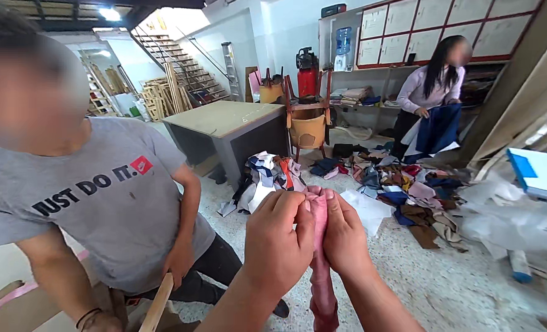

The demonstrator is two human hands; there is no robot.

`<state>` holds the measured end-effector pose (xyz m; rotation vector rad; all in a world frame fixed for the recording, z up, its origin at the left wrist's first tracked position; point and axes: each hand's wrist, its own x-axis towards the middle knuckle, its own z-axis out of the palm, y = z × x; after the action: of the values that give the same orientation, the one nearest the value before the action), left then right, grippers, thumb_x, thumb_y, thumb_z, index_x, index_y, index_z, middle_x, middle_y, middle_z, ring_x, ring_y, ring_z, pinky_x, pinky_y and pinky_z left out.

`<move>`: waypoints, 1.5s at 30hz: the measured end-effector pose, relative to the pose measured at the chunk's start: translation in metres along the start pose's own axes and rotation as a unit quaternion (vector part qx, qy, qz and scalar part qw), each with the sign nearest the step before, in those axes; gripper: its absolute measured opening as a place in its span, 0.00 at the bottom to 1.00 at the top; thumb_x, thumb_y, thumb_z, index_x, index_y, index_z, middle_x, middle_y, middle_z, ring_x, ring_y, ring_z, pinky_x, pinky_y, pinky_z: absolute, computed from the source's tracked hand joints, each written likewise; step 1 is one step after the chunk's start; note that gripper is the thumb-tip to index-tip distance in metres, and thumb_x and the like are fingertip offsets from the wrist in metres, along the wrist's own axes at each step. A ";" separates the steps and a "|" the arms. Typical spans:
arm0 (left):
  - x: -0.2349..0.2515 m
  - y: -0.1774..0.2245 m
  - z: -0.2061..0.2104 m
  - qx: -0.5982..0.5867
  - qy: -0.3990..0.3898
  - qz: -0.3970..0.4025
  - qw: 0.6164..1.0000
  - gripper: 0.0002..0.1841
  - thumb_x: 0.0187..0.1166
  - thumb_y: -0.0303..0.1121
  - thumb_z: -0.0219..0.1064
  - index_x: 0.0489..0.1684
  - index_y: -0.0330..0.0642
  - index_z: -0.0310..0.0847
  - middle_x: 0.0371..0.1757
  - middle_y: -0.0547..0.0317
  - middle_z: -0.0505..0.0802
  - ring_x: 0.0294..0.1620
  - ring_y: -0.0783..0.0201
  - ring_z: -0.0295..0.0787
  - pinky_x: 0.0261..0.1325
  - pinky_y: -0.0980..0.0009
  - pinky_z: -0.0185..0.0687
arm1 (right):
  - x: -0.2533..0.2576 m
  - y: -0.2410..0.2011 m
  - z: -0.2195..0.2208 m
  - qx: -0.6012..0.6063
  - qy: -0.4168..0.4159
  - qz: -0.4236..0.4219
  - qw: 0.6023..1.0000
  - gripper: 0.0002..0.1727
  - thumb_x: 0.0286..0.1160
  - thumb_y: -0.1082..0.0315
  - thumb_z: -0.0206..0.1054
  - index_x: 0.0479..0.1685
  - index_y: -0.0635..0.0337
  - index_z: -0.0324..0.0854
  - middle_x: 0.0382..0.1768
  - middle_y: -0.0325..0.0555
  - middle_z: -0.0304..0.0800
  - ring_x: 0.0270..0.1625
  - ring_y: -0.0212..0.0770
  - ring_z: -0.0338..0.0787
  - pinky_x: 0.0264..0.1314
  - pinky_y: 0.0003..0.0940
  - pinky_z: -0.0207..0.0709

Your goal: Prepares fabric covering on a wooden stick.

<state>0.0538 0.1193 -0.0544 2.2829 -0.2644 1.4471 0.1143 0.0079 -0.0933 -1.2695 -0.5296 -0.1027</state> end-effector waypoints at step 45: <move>0.001 -0.028 0.001 0.047 -0.059 -0.040 0.996 0.09 0.81 0.35 0.62 0.36 0.45 0.87 0.32 0.67 0.88 0.29 0.78 0.82 0.30 0.81 0.81 | 0.012 0.019 0.017 -0.091 -0.014 -0.095 0.991 0.30 0.94 0.41 0.37 0.46 0.51 0.81 0.23 0.36 0.83 0.22 0.32 0.85 0.20 0.31 0.80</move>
<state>0.0653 0.1442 -0.0609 2.4303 -0.1400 1.3129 0.1259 0.0325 -0.1015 -1.3981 -0.6765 -0.2997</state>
